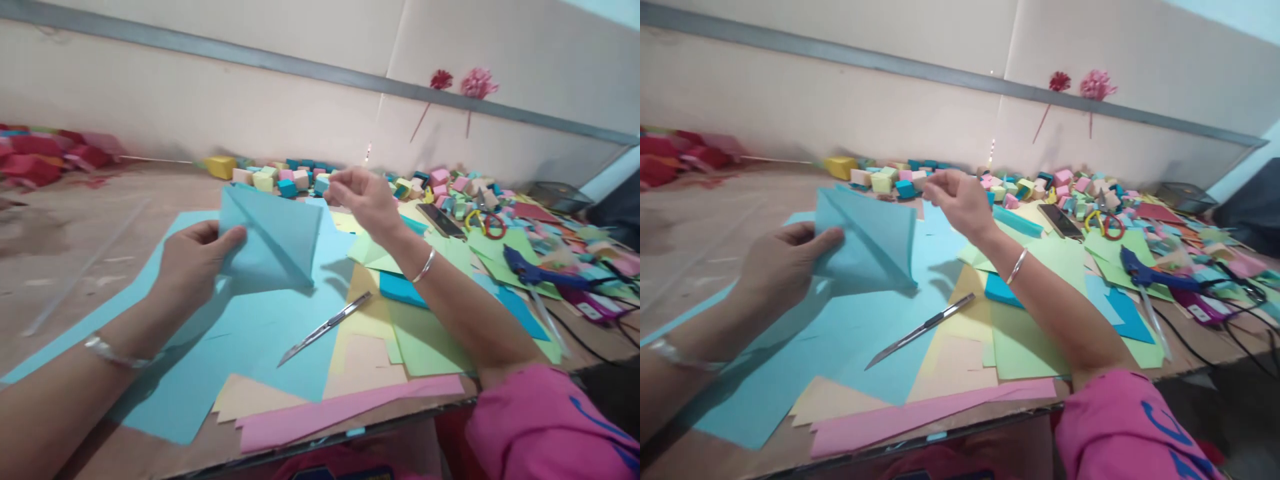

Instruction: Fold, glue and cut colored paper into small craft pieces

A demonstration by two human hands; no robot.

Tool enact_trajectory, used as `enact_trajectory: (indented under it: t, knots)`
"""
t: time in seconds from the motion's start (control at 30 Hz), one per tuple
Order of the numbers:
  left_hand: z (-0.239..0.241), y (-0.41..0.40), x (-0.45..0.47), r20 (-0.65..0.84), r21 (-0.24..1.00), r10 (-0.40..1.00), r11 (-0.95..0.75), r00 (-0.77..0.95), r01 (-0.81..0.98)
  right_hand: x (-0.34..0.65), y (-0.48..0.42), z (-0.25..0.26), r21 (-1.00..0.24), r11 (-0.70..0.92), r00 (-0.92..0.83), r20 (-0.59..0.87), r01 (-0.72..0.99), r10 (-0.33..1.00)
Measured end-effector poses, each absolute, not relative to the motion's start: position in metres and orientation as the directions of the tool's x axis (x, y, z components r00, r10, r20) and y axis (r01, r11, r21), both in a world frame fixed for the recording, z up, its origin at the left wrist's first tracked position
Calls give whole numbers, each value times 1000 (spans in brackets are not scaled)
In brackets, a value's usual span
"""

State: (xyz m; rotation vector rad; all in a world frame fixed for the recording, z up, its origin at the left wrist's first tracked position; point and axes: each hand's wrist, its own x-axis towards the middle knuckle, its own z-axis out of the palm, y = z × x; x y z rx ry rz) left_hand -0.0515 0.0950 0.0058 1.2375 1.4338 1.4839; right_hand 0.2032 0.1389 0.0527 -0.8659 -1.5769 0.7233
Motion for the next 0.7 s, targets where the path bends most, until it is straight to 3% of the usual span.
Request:
enact_trajectory:
  t: [0.1, 0.23, 0.33, 0.47, 0.57, 0.63, 0.7]
  knots:
    - [3, 99, -55, 103, 992, 948, -77, -302, 96, 243, 137, 78, -755, 598, -46, 610, 269, 791]
    - [5, 96, -50, 103, 981, 939, -41, -329, 189, 297, 122, 91, -676, 544, -77, 590, 497, 804]
    - [6, 92, -44, 96, 977, 943, -28, -318, 212, 322, 115, 79, -524, 470, -98, 587, 710, 804]
    - [3, 92, -42, 108, 965, 942, -22, -319, 261, 317, 108, 48, -380, 418, -168, 542, 825, 824]
    - [0, 95, -45, 130, 967, 924, -38, -359, 251, 280, 87, 27, -194, 569, -441, 454, 799, 774]
    - [-2, 98, -49, 199, 959, 903, -100, -380, 266, 251, 65, 17, -93, 795, -746, 296, 599, 596]
    - [-5, 102, -54, 223, 951, 911, -125, -347, 284, 229, 43, 9, -10, 902, -890, 157, 432, 428]
